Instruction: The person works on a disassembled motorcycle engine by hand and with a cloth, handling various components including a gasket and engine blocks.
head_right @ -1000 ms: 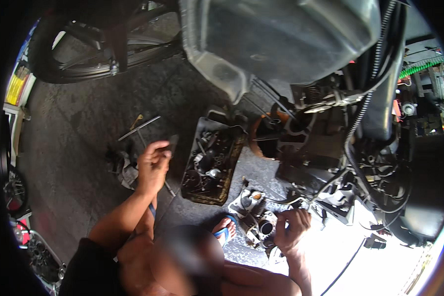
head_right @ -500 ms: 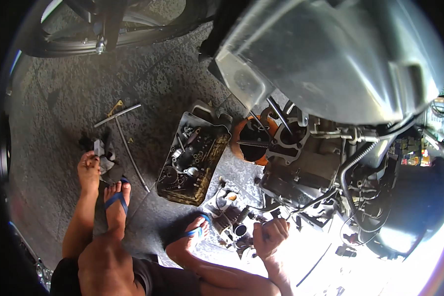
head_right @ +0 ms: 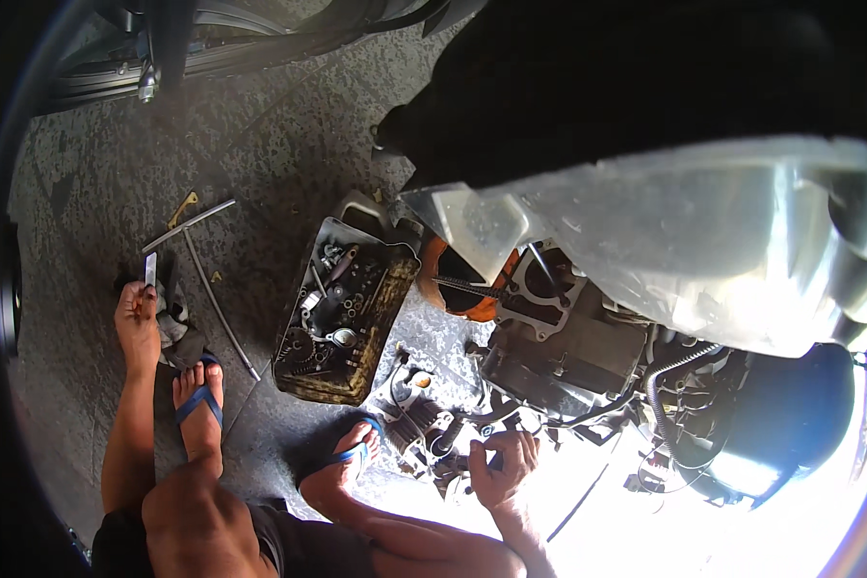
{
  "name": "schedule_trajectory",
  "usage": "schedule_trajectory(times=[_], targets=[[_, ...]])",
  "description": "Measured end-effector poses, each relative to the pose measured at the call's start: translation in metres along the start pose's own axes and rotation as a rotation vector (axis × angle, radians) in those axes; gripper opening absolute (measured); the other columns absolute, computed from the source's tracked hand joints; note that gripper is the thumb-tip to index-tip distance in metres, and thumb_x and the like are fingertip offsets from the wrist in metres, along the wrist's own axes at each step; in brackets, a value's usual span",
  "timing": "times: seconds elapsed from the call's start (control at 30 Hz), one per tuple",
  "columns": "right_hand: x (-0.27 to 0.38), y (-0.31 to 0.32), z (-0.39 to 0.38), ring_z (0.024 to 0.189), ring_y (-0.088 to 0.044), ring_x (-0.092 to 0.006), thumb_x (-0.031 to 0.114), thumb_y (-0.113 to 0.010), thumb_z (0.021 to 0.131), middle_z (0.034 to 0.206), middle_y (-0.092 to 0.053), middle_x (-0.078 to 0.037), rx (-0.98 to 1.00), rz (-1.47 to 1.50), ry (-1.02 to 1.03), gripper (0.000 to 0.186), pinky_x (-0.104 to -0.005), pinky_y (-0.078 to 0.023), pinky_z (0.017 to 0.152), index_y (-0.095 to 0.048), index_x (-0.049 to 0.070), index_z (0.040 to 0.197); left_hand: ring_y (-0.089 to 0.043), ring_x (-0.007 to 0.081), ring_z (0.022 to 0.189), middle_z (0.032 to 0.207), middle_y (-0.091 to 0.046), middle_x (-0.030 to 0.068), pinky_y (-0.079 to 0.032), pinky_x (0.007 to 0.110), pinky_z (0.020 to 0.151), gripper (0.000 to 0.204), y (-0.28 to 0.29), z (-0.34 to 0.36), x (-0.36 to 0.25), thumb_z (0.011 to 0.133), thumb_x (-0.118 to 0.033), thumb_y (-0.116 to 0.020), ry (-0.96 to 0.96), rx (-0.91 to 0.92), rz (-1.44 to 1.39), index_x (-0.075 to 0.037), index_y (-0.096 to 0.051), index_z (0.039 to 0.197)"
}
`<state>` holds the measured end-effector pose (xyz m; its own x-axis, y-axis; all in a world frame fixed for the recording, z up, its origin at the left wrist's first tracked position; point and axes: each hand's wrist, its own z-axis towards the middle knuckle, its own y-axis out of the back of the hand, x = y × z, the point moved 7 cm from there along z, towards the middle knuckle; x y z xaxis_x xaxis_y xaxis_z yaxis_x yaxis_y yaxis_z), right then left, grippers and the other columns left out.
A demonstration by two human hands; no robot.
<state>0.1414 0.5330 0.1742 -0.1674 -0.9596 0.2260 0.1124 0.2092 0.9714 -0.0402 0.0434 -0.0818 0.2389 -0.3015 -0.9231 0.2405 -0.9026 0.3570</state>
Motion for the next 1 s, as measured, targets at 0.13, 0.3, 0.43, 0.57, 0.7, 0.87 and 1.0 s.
schedule_trajectory(times=[0.13,0.3,0.43,0.57,0.7,0.87,1.0], targets=[[0.001,-0.001,0.000,0.068,-0.056,-0.0230,0.006,-0.075,0.071,0.072,-0.060,-0.001,0.015,-0.011,0.001,0.022,-0.0383,-0.039,0.072,-0.056,0.011,0.081,-0.050,0.0082,0.073,0.080,-0.056,0.0021,-0.043,0.028,0.068,0.012,-0.007,0.000,-0.016,0.097,-0.012,-0.057,0.041,0.009,0.101,0.000,-0.055,0.096],[0.002,-0.003,-0.002,0.068,-0.056,-0.0238,0.005,-0.074,0.069,0.072,-0.060,-0.002,0.008,0.011,-0.009,0.021,-0.0387,-0.040,0.072,-0.056,0.010,0.078,-0.053,0.0090,0.076,0.082,-0.058,0.0029,-0.044,0.028,0.070,0.010,0.002,0.002,-0.020,0.097,-0.011,-0.057,0.022,0.008,0.147,-0.001,-0.055,0.098],[0.004,-0.007,-0.004,0.072,-0.051,-0.0249,0.001,-0.072,0.066,0.074,-0.057,-0.006,-0.026,0.027,0.013,0.019,-0.0401,-0.038,0.073,-0.057,0.008,0.075,-0.045,0.0065,0.069,0.075,-0.050,-0.0019,-0.039,0.025,0.063,0.012,0.013,-0.003,-0.008,0.096,-0.012,-0.059,0.005,-0.067,0.041,-0.003,-0.055,0.090],[0.004,-0.001,-0.002,0.074,-0.057,-0.0260,0.005,-0.068,0.073,0.077,-0.062,-0.004,-0.002,-0.031,0.001,0.011,-0.0400,-0.040,0.075,-0.059,0.009,0.079,-0.034,0.0067,0.063,0.068,-0.038,-0.0046,-0.033,0.027,0.057,0.022,0.035,-0.010,-0.021,0.095,-0.015,-0.061,0.060,-0.117,0.115,-0.004,-0.051,0.078],[0.006,0.002,-0.001,0.074,-0.057,-0.0283,0.007,-0.056,0.079,0.080,-0.062,-0.009,0.020,-0.019,0.052,0.005,-0.0408,-0.040,0.074,-0.061,0.006,0.082,-0.032,0.0068,0.063,0.067,-0.036,-0.0039,-0.031,0.027,0.056,0.026,0.078,-0.020,-0.004,0.094,-0.017,-0.063,0.018,-0.146,0.079,-0.004,-0.049,0.076],[0.014,0.009,-0.001,0.073,-0.057,-0.0281,0.002,-0.054,0.076,0.079,-0.061,-0.009,-0.021,-0.026,0.084,0.011,-0.0397,-0.039,0.074,-0.061,0.006,0.084,-0.037,0.0031,0.062,0.067,-0.044,-0.0065,-0.031,0.023,0.056,0.022,0.087,-0.043,-0.034,0.095,-0.020,-0.063,0.087,-0.058,0.048,-0.003,-0.057,0.083],[0.024,0.015,-0.008,0.073,-0.059,-0.0270,0.001,-0.058,0.078,0.079,-0.062,-0.008,-0.081,0.082,0.078,0.012,-0.0383,-0.041,0.074,-0.063,0.005,0.088,-0.038,0.0018,0.062,0.067,-0.047,-0.0070,-0.031,0.023,0.055,0.021,0.078,-0.050,-0.060,0.095,-0.020,-0.064,0.020,0.150,0.096,-0.001,-0.057,0.090]])
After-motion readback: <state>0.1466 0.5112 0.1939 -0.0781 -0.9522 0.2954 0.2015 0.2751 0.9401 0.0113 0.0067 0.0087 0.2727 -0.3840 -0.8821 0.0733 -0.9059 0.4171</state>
